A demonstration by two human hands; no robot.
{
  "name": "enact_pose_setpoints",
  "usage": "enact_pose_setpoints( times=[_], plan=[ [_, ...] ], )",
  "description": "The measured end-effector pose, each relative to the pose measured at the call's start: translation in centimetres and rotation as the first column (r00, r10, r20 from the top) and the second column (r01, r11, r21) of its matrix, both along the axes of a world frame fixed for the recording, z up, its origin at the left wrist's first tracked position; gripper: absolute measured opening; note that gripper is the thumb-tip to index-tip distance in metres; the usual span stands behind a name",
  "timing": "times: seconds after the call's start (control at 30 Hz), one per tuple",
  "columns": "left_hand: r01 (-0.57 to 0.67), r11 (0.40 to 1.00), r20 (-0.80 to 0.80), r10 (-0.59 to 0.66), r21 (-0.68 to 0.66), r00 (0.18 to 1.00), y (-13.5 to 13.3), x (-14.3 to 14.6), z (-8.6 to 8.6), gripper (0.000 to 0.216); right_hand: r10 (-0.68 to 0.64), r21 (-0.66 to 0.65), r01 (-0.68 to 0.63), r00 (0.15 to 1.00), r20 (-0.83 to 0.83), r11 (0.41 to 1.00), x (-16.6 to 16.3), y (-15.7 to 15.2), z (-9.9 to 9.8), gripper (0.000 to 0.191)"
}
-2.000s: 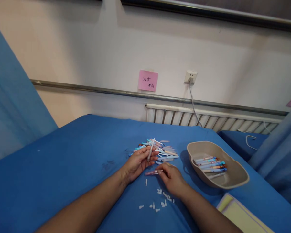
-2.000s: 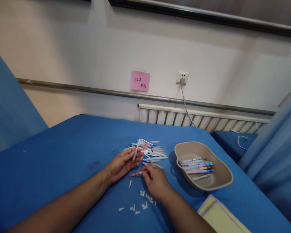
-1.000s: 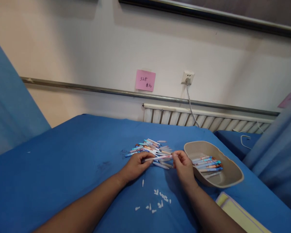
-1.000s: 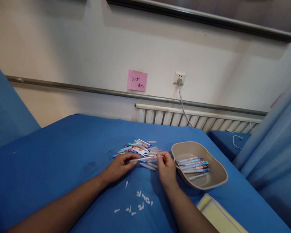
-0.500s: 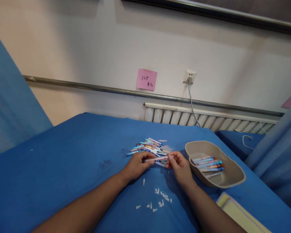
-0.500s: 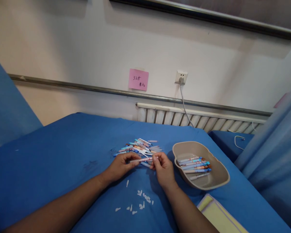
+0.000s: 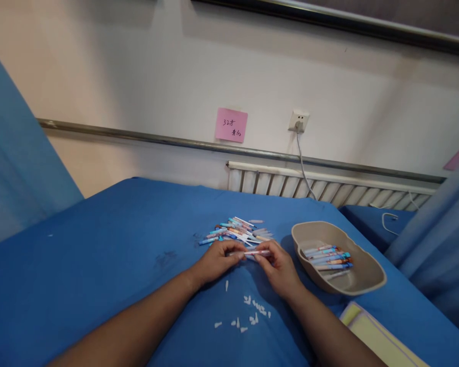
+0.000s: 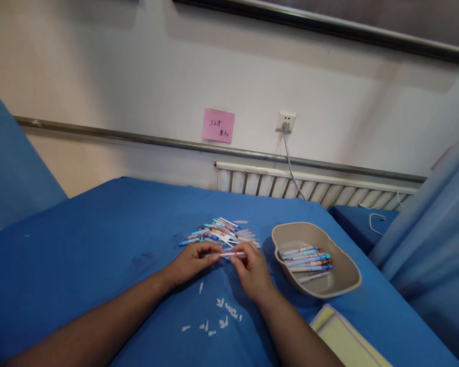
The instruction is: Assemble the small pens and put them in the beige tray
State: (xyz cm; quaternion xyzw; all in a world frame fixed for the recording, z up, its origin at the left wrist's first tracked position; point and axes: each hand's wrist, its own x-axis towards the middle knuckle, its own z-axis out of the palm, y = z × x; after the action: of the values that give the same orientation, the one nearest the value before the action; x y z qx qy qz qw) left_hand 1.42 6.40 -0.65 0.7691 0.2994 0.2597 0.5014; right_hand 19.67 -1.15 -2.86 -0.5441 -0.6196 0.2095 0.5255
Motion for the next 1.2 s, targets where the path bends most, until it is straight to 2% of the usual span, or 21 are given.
enact_pose_setpoints(
  times=[0.1, 0.2, 0.27, 0.4, 0.5, 0.6, 0.7, 0.8, 0.87, 0.93, 1.0, 1.1, 1.2],
  plan=[
    [0.015, 1.000, 0.005, -0.015, -0.013, 1.000, -0.11, 0.02, -0.11, 0.022, -0.016, -0.023, 0.018, 0.996, 0.088, 1.000, 0.03, -0.24, 0.45, 0.014],
    [0.012, 0.999, -0.001, -0.012, 0.041, 1.000, -0.29, 0.02, 0.05, 0.021, -0.020, -0.147, 0.033, 0.996, 0.092, 0.989, 0.12, -0.12, 0.14, 0.024],
    [0.010, 0.999, -0.007, -0.009, 0.043, 1.000, -0.32, 0.04, 0.09, 0.020, -0.027, -0.173, 0.039, 0.997, 0.072, 0.984, 0.10, -0.02, -0.18, 0.021],
    [-0.005, 0.998, 0.021, 0.006, -0.064, 1.000, -0.21, 0.11, -0.09, 0.020, -0.040, -0.060, 0.045, 0.996, 0.082, 0.997, -0.03, -0.06, -0.20, 0.017],
    [-0.008, 0.993, 0.073, 0.017, -0.118, 0.997, -0.18, 0.21, -0.15, 0.023, -0.029, -0.022, 0.032, 0.993, 0.115, 0.999, -0.06, -0.23, 0.13, 0.012],
    [-0.045, 0.978, 0.081, 0.062, -0.204, 0.995, -0.11, 0.36, -0.07, 0.037, -0.060, -0.021, 0.062, 0.992, 0.108, 0.998, -0.17, -0.31, 0.22, 0.013],
    [-0.151, 0.952, -0.008, 0.154, -0.265, 0.988, 0.14, 0.41, -0.01, 0.046, -0.092, -0.010, 0.093, 0.992, 0.089, 0.996, -0.37, -0.31, 0.08, 0.013],
    [-0.192, 0.936, -0.098, 0.170, -0.294, 0.981, 0.36, 0.29, 0.10, 0.047, -0.102, -0.010, 0.104, 0.991, 0.087, 0.995, -0.44, -0.26, -0.06, 0.013],
    [-0.180, 0.930, -0.038, 0.177, -0.321, 0.983, 0.37, 0.20, 0.30, 0.039, -0.110, -0.016, 0.112, 0.991, 0.079, 0.994, -0.38, -0.20, -0.11, 0.014],
    [-0.151, 0.922, 0.102, 0.199, -0.356, 0.975, 0.28, 0.17, 0.55, 0.032, -0.119, -0.035, 0.122, 0.991, 0.059, 0.992, -0.31, -0.14, -0.15, 0.015],
    [-0.121, 0.900, 0.197, 0.221, -0.419, 0.955, 0.17, 0.24, 0.71, 0.040, -0.130, -0.061, 0.132, 0.991, 0.035, 0.989, -0.28, -0.08, -0.20, 0.016],
    [-0.140, 0.851, 0.126, 0.233, -0.506, 0.964, 0.08, 0.38, 0.64, 0.039, -0.141, -0.077, 0.142, 0.990, 0.011, 0.987, -0.34, -0.05, -0.28, 0.017],
    [-0.154, 0.870, 0.069, 0.210, -0.468, 0.975, 0.08, 0.37, 0.58, 0.036, -0.142, -0.073, 0.142, 0.990, 0.010, 0.987, -0.42, -0.04, -0.30, 0.017]
  ],
)
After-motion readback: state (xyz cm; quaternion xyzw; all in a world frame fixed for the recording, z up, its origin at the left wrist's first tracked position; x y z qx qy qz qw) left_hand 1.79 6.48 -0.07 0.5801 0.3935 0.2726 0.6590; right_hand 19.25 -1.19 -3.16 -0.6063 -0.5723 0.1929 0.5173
